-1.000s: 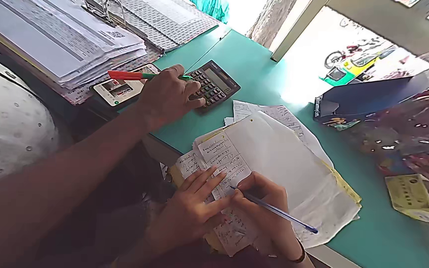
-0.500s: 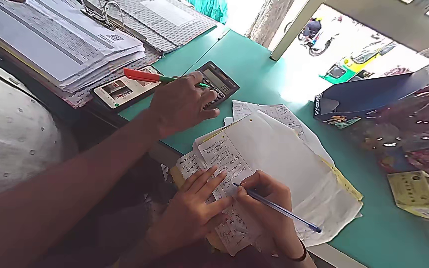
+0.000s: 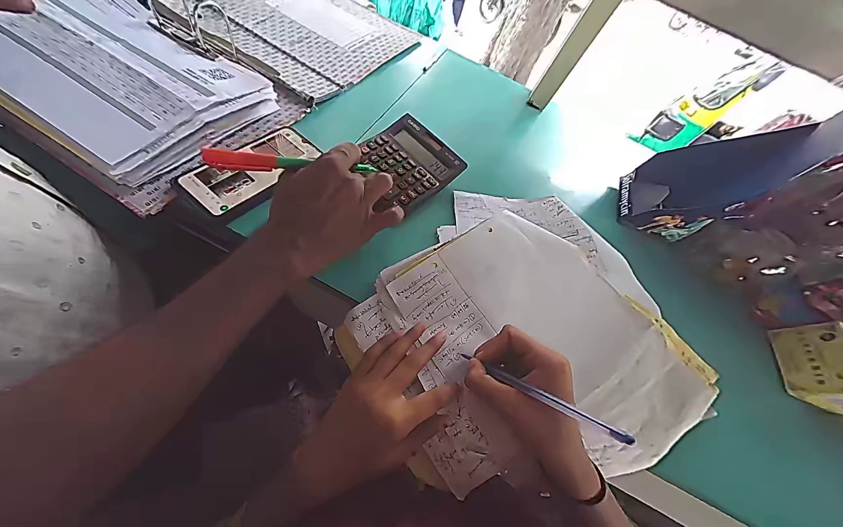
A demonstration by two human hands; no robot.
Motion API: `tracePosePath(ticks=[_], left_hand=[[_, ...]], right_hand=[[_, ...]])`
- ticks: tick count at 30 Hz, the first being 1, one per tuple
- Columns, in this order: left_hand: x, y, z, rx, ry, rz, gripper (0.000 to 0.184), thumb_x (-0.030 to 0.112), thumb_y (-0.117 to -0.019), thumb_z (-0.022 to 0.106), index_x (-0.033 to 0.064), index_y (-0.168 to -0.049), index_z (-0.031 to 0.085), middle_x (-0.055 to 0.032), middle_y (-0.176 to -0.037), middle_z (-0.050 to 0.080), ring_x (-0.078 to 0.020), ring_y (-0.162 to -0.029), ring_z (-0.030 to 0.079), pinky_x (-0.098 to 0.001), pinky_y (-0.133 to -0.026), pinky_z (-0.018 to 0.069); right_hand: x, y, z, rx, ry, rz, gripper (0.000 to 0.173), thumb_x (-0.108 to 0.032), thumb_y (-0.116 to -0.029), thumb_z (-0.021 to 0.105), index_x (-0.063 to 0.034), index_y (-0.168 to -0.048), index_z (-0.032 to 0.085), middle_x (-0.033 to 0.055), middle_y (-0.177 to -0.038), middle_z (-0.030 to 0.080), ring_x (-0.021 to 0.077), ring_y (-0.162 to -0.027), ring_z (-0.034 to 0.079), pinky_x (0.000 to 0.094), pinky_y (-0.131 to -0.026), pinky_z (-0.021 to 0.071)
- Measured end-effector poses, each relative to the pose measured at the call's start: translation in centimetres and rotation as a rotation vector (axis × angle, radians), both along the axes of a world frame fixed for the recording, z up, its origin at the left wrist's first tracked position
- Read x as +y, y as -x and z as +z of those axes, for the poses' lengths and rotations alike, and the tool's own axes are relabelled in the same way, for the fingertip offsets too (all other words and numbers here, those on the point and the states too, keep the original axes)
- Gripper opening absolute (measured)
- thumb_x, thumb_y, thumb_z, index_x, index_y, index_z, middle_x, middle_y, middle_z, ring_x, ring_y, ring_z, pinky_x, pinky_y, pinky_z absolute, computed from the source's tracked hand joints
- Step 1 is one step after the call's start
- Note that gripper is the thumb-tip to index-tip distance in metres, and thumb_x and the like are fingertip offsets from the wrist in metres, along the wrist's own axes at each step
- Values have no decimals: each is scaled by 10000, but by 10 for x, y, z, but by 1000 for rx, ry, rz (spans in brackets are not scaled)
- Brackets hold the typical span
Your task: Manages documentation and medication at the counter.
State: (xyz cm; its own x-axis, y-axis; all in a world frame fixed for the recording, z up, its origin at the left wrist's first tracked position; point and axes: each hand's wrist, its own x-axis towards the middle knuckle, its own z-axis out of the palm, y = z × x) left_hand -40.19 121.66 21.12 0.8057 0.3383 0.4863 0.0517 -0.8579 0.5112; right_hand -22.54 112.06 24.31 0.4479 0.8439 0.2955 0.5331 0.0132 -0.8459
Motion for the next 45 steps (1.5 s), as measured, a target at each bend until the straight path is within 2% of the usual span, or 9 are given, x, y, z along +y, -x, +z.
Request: tracePosePath(ticks=[5, 11, 14, 17, 27, 37, 39, 42, 45], left_hand=[[-1, -1, 10, 42, 83, -14, 287, 302, -978, 620, 166, -1173, 780, -227, -1400, 610, -412, -1389, 496, -560, -1167, 335], [2, -4, -7, -77, 69, -29, 313, 354, -1033, 533, 205, -1170, 772, -207, -1397, 610, -383, -1404, 479, -550, -1179, 314], [2, -13, -27, -166, -22, -36, 326, 404, -1069, 470, 262, -1208, 729, -151, -1437, 588, -318, -1448, 435, -498, -1212, 281], [-5, -23, -31, -185, -101, -36, 350, 422, -1080, 426, 273, -1240, 699, -139, -1459, 573, -306, -1468, 408, -469, -1221, 262], [-7, -47, -12, -124, -60, -32, 337, 415, -1068, 462, 241, -1128, 745, -140, -1392, 633, -296, -1418, 484, -480, -1195, 319], [-11, -54, -16, -182, -34, 46, 347, 449, -1064, 470, 241, -1049, 747, -90, -1340, 668, -215, -1413, 484, -427, -1198, 305], [-11, -56, -18, -200, -45, 62, 350, 455, -1066, 461, 230, -1081, 730, -78, -1327, 672, -202, -1399, 496, -417, -1192, 311], [-11, -61, -19, -223, -120, 128, 373, 486, -1070, 424, 230, -1209, 657, -44, -1290, 681, -185, -1339, 541, -372, -1150, 356], [-10, -63, -16, -249, -147, 150, 416, 487, -1073, 415, 159, -1217, 627, -45, -1233, 701, -175, -1285, 579, -348, -1126, 382]], right_hand=[[-4, -1, 4, 75, -46, 22, 86, -47, -752, 688, -105, -770, 627, -113, -695, 649, -92, -583, 575, 81, -522, 474], [-12, -12, 10, 107, -47, -3, 79, -44, -786, 659, -113, -805, 626, -116, -721, 655, -76, -586, 581, 90, -519, 484], [-19, -16, 6, 100, -45, 7, 79, -47, -785, 657, -114, -814, 626, -120, -722, 652, -82, -587, 575, 84, -523, 479], [-28, -26, 4, 86, -61, -2, 85, -65, -785, 659, -133, -820, 622, -135, -734, 660, -87, -603, 586, 80, -535, 488], [-38, -41, 1, 152, -126, 2, 86, -55, -779, 674, -106, -838, 638, -116, -731, 666, -80, -582, 581, 91, -517, 490], [-41, -41, -1, 171, -109, 47, 83, -29, -777, 665, -64, -840, 623, -82, -743, 659, -89, -601, 570, 82, -536, 482], [-42, -43, -2, 157, -108, 58, 71, -38, -793, 666, -64, -846, 626, -79, -745, 657, -86, -614, 578, 82, -545, 488], [-41, -43, -3, 145, -117, 49, 67, -47, -790, 670, -58, -842, 630, -66, -750, 662, -79, -616, 584, 84, -547, 491], [-42, -41, -2, 141, -111, 31, 71, -52, -790, 670, -64, -847, 629, -73, -752, 662, -84, -620, 579, 82, -548, 485]])
